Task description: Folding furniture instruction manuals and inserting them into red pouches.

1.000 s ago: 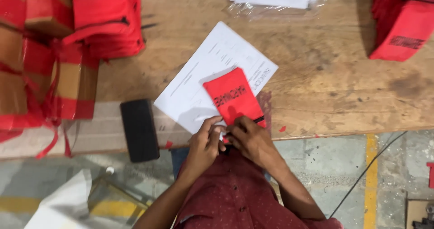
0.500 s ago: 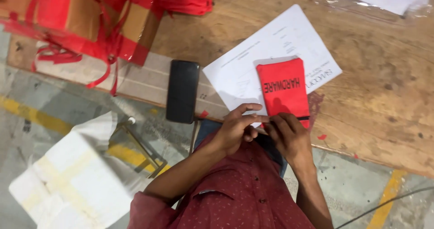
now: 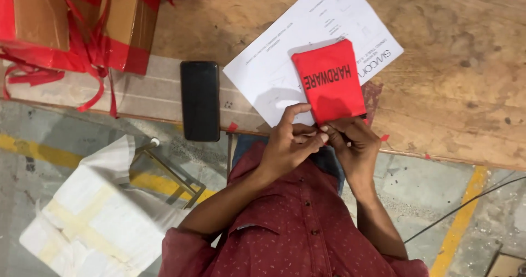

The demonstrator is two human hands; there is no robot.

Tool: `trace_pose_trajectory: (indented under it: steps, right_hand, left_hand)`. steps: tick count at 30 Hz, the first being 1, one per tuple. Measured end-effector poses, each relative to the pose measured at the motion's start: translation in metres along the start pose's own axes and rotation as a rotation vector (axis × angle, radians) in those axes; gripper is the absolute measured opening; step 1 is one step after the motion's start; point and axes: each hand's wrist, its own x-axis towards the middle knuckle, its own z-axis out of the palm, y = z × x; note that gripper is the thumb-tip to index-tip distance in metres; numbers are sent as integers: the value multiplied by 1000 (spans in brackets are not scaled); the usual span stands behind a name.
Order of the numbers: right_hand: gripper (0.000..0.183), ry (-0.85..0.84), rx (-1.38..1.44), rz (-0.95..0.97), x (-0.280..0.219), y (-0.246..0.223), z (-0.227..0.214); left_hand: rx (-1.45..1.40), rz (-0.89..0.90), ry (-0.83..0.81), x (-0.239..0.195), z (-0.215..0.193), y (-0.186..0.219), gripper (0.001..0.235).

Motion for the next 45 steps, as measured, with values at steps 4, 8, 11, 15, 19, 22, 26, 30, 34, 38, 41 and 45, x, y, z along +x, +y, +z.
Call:
trace_pose_trajectory:
  steps: [4, 8, 11, 15, 19, 22, 26, 30, 34, 38, 41, 45]
  right_hand:
    - [11, -31, 77, 79, -5, -2, 2]
    - [12, -23, -58, 76, -7, 4, -9]
    - [15, 142, -115, 13, -2, 18, -28]
    - [14, 271, -150, 153, 3, 23, -35]
    - [17, 243, -38, 122, 1, 32, -39]
    - [18, 231, 187, 216, 2, 37, -38]
    - [21, 208, 332, 254, 2, 43, -42]
    - [31, 36, 310, -33, 7, 29, -48]
    - [60, -47, -423, -474, 25, -23, -34]
    - [56, -45, -506, -447, 52, -6, -32]
    - [49, 55, -398, -503, 74, -34, -33]
    - [27, -16, -434, -673, 121, -106, -20]
  left_hand:
    - [20, -7, 26, 2, -6, -8, 66]
    - [95, -17, 57, 2, -8, -6, 51]
    - [208, 84, 154, 1, -10, -9, 33]
    - [99, 74, 129, -3, -10, -10, 28]
    - [90, 82, 146, -2, -14, -9, 27]
    - [87, 46, 142, -2, -17, -7, 26]
    - [33, 51, 101, -2, -22, -15, 27]
    - [-44, 60, 68, -3, -25, -15, 29]
    - [-258, 40, 26, 1, -28, -15, 32]
    - [-332, 170, -19, 7, -26, -10, 38]
    - [-4, 347, 95, 4, -29, 9, 37]
    - [951, 746, 203, 3, -40, 3, 45]
